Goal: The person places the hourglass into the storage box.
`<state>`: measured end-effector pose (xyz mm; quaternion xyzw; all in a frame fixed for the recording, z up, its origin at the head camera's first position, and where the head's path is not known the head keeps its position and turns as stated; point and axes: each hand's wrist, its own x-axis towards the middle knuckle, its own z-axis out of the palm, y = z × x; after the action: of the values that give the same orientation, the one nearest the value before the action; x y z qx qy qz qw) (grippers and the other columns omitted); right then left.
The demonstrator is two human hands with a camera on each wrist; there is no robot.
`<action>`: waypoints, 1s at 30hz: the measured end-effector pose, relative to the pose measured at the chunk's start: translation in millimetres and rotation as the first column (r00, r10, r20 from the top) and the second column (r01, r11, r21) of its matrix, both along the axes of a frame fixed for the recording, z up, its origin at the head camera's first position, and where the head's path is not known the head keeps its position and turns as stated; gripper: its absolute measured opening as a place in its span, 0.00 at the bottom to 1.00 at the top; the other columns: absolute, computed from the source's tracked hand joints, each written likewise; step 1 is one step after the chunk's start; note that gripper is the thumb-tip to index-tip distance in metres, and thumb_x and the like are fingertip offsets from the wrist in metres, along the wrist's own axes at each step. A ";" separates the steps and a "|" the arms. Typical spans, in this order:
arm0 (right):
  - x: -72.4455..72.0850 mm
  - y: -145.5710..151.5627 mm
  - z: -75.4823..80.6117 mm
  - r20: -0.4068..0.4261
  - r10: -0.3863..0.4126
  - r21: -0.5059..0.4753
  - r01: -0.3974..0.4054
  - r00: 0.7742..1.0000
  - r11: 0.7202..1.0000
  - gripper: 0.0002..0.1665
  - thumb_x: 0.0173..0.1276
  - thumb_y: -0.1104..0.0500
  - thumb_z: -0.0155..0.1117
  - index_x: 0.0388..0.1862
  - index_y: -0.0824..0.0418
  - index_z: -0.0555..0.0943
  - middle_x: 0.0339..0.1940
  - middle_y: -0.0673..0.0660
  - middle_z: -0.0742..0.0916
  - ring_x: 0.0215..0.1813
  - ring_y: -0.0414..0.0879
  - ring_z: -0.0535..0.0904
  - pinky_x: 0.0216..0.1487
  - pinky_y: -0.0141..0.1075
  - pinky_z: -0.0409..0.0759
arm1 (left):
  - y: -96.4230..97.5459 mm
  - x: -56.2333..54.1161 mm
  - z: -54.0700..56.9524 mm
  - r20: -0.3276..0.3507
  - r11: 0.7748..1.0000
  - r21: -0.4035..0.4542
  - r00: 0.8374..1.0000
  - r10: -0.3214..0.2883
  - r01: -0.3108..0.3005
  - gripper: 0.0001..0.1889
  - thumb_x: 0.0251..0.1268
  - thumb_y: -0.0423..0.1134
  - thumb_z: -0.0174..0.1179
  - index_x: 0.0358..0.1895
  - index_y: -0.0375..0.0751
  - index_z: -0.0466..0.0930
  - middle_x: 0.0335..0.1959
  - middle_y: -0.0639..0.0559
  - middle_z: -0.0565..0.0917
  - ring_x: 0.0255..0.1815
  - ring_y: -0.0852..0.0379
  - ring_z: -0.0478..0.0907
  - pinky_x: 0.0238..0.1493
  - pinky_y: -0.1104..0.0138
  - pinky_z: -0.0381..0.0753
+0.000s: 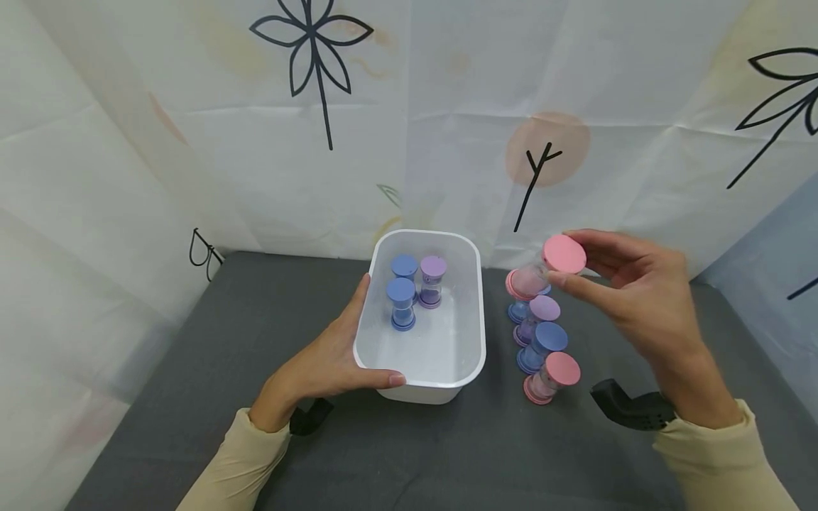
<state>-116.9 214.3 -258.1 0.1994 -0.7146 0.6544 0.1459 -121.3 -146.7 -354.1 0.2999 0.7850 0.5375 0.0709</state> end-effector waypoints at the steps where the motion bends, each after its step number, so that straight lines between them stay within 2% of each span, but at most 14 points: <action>1: 0.4 -2.4 0.1 -0.012 0.014 -0.005 -0.014 1.000 1.000 0.28 0.51 0.82 0.75 0.54 0.77 0.82 0.46 0.62 0.89 0.48 0.49 0.86 0.53 0.31 0.81 | -0.7 -1.5 -3.4 -0.001 1.000 -0.003 1.000 0.003 -0.003 0.72 0.46 0.44 0.83 0.82 0.66 0.29 0.81 0.53 0.52 0.66 0.50 0.70 0.58 0.52 0.79; 7: 2.3 -16.2 -0.8 -0.035 0.067 -0.008 -0.068 0.997 0.998 0.29 0.51 0.82 0.74 0.55 0.77 0.81 0.48 0.62 0.88 0.49 0.50 0.84 0.56 0.31 0.79 | -2.7 -5.2 -12.1 -0.003 1.000 -0.015 1.000 0.016 -0.016 0.73 0.44 0.48 0.83 0.82 0.68 0.28 0.82 0.56 0.50 0.68 0.52 0.70 0.59 0.46 0.77; 16: 0.2 -36.9 -3.2 -0.048 0.129 0.010 -0.129 0.990 0.992 0.27 0.52 0.80 0.75 0.54 0.75 0.83 0.47 0.62 0.88 0.49 0.50 0.84 0.57 0.33 0.79 | -2.6 -5.2 -11.8 0.002 1.000 -0.013 1.000 0.016 -0.016 0.73 0.44 0.46 0.84 0.82 0.68 0.28 0.81 0.54 0.53 0.64 0.50 0.73 0.55 0.49 0.80; 21: -6.5 -48.8 -9.3 -0.077 0.143 0.078 -0.137 0.987 0.987 0.26 0.53 0.77 0.77 0.54 0.73 0.84 0.47 0.61 0.88 0.48 0.50 0.85 0.57 0.34 0.80 | -2.9 -5.7 -12.3 0.008 1.000 -0.008 1.000 0.017 -0.017 0.73 0.44 0.47 0.84 0.82 0.68 0.29 0.80 0.54 0.55 0.63 0.50 0.74 0.55 0.48 0.80; 25: -11.7 -58.4 -16.1 -0.025 0.118 0.136 -0.114 0.993 0.984 0.26 0.55 0.73 0.78 0.54 0.69 0.84 0.48 0.59 0.88 0.51 0.49 0.85 0.56 0.35 0.80 | -2.8 -6.0 -12.8 0.005 1.000 -0.009 1.000 0.017 -0.017 0.73 0.44 0.47 0.84 0.82 0.68 0.29 0.80 0.55 0.56 0.63 0.50 0.74 0.54 0.48 0.80; 30: -19.4 -69.3 -25.2 0.061 0.121 0.142 -0.128 0.991 0.982 0.26 0.55 0.72 0.79 0.55 0.67 0.85 0.50 0.59 0.88 0.53 0.49 0.86 0.55 0.36 0.81 | -1.0 -4.5 -9.4 0.015 1.000 0.010 1.000 0.002 -0.002 0.72 0.45 0.44 0.83 0.82 0.68 0.30 0.78 0.55 0.58 0.61 0.50 0.75 0.53 0.51 0.82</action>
<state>-136.3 145.0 -283.3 0.2368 -0.7502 0.6132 0.0712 -125.8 -147.7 -363.5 0.2954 0.7820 0.5438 0.0744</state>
